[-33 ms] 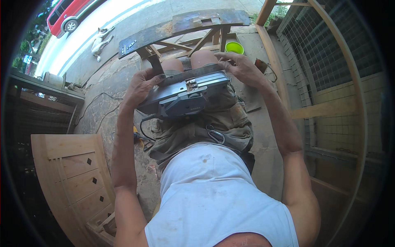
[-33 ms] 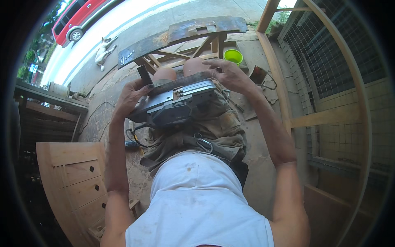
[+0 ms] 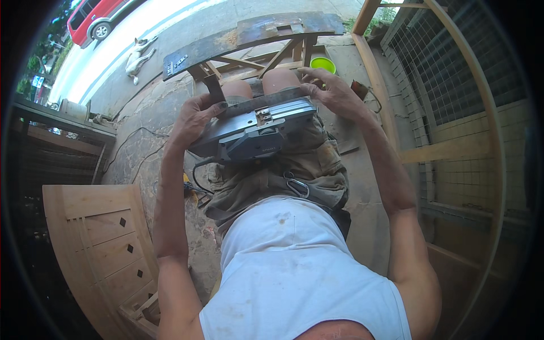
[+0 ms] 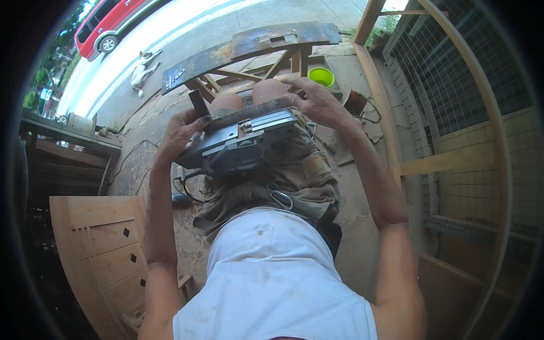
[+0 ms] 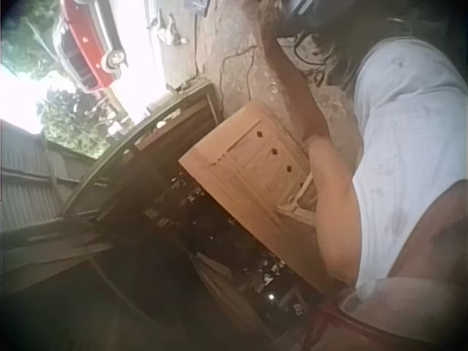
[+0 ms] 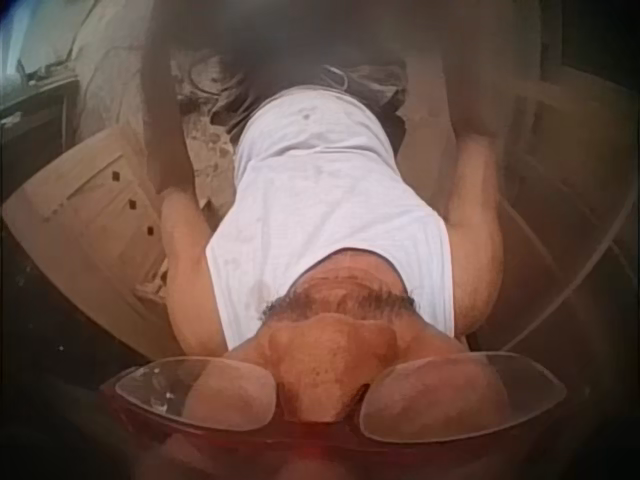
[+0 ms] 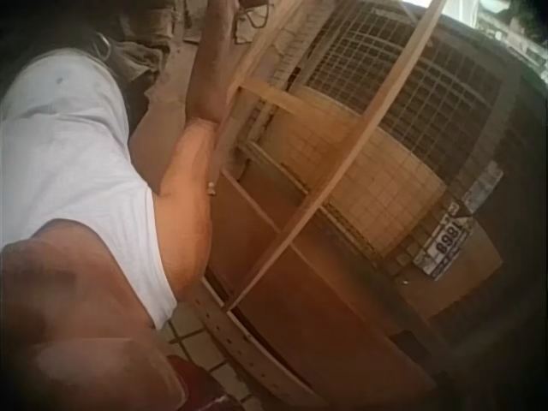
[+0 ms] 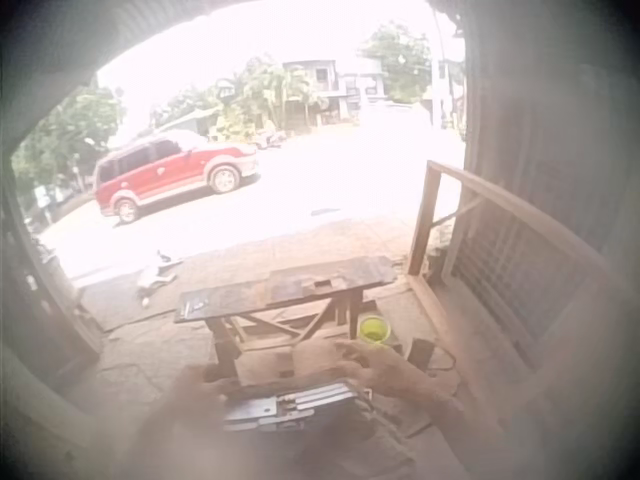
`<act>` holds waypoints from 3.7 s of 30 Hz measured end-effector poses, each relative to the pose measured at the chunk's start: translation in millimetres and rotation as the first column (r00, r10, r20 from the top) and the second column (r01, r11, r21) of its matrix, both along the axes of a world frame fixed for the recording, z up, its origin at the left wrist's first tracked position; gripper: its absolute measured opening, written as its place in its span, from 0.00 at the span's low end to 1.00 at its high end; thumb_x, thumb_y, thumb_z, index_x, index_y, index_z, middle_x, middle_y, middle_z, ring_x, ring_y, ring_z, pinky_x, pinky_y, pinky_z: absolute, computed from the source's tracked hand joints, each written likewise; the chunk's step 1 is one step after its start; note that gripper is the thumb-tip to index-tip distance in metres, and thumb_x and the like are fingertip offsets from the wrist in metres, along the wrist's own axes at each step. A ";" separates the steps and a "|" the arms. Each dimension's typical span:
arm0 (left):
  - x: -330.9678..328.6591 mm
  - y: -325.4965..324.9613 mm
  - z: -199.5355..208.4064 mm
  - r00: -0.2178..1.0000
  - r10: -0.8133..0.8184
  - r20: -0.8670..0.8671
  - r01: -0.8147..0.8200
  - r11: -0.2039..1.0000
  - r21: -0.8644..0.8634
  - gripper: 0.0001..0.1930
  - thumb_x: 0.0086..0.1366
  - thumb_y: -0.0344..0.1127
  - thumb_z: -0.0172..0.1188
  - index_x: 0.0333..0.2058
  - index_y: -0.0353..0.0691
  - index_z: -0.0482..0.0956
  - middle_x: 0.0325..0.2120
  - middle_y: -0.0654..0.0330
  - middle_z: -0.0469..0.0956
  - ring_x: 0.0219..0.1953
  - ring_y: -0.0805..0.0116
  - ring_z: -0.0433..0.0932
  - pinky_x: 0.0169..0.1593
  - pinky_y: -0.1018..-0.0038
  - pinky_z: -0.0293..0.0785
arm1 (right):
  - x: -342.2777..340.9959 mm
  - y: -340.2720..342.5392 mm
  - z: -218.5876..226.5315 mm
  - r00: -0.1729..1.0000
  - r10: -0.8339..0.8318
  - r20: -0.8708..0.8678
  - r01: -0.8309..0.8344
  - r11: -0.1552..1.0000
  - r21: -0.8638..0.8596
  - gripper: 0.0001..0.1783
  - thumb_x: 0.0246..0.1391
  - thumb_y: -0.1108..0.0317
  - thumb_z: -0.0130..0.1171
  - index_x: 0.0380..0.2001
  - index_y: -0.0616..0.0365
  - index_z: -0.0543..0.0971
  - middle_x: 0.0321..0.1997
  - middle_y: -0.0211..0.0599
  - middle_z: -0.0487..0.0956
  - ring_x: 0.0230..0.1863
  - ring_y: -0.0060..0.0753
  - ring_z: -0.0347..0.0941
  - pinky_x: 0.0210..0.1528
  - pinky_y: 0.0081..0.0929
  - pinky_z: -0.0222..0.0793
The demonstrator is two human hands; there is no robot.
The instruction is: The person is adjusting the blade and testing the alignment of a wood planer using a square and a screwdriver.
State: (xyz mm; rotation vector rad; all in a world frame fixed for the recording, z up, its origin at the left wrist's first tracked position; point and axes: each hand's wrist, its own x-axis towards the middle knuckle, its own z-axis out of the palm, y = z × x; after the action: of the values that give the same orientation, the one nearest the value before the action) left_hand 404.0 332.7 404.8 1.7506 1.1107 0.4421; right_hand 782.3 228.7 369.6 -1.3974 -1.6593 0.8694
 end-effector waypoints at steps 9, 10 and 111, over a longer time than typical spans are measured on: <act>-3.1 -8.6 18.4 0.988 -0.015 0.153 0.014 1.000 0.005 0.19 0.77 0.40 0.70 0.58 0.32 0.86 0.46 0.58 0.91 0.48 0.74 0.85 0.57 0.71 0.80 | 15.5 -9.5 1.5 0.997 -0.065 -0.036 0.061 0.994 -0.089 0.17 0.75 0.60 0.65 0.56 0.60 0.89 0.45 0.34 0.90 0.44 0.25 0.83 0.50 0.29 0.80; -4.5 -12.3 21.8 0.988 -0.010 0.152 0.011 1.000 -0.006 0.19 0.77 0.40 0.70 0.58 0.32 0.86 0.46 0.58 0.91 0.48 0.74 0.85 0.57 0.71 0.80 | 14.9 -12.1 3.8 0.997 -0.059 -0.056 0.056 0.997 -0.055 0.17 0.76 0.59 0.65 0.56 0.58 0.89 0.45 0.32 0.90 0.43 0.24 0.82 0.47 0.29 0.80; 63.2 -26.7 35.4 0.828 -0.397 -0.396 0.413 0.909 -0.049 0.61 0.55 0.85 0.66 0.74 0.41 0.73 0.72 0.41 0.73 0.77 0.40 0.67 0.78 0.50 0.62 | 70.4 -107.3 -137.8 0.653 -0.756 -0.042 0.677 0.607 -0.416 0.19 0.67 0.53 0.72 0.39 0.61 0.83 0.25 0.34 0.82 0.24 0.27 0.79 0.31 0.34 0.76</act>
State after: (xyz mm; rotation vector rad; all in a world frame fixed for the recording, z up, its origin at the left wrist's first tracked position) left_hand 467.2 306.0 440.2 2.1054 0.9616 -0.1696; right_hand 852.7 121.4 231.9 -1.9458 -0.6284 0.8067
